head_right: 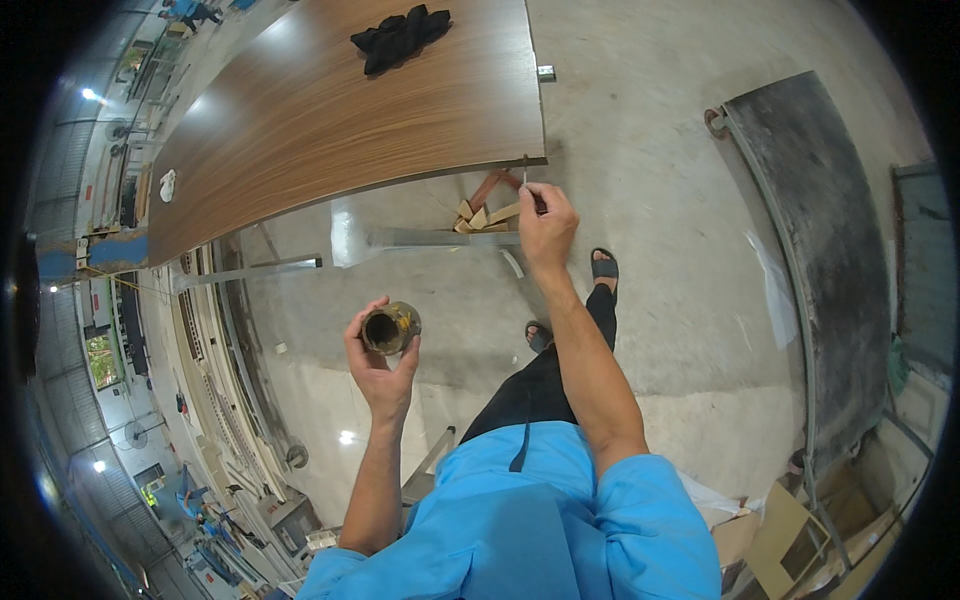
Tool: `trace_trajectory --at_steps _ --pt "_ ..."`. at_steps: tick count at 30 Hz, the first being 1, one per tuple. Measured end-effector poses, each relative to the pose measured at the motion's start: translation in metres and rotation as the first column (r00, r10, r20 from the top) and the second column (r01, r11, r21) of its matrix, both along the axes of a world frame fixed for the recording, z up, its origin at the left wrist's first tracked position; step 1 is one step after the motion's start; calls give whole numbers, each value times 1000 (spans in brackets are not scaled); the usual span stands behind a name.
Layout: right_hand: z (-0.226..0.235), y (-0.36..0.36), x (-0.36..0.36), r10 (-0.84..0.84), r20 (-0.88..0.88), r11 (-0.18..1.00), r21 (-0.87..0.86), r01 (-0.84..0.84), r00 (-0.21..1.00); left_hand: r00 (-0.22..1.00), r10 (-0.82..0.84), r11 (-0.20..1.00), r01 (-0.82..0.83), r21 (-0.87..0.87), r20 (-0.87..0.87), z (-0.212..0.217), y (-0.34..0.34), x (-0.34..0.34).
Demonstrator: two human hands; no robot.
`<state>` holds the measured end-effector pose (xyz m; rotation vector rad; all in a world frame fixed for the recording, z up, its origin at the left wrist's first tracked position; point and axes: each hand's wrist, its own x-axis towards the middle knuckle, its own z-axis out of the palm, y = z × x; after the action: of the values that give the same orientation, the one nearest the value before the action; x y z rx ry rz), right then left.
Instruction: The person applies a liquid finish to a large wooden tabletop using a small brush and a black cloth. They repeatedly dip the brush into a small container, apply the finish along the edges and surface, and wipe the area with the cloth. The person moves around the table to reach different sections.
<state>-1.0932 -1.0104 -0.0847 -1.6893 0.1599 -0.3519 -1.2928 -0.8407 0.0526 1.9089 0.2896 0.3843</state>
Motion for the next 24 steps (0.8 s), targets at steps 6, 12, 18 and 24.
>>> trace_trajectory --at_steps 6,12,18,24 --pt "6 31 -8 130 12 991 3 -130 991 1000 16 1000 -16 -11 -4 0 6 -9" --pt "6 31 -8 -12 -72 999 32 14 997 998 56 997 -56 -50 -6 -3 11 -15" --pt "6 48 -9 116 -20 991 74 -114 993 998 57 997 -57 -42 5 -3 13 -15" --pt "-2 47 -7 44 -138 996 81 -33 989 999 54 998 -53 -41 5 -4 18 -17"
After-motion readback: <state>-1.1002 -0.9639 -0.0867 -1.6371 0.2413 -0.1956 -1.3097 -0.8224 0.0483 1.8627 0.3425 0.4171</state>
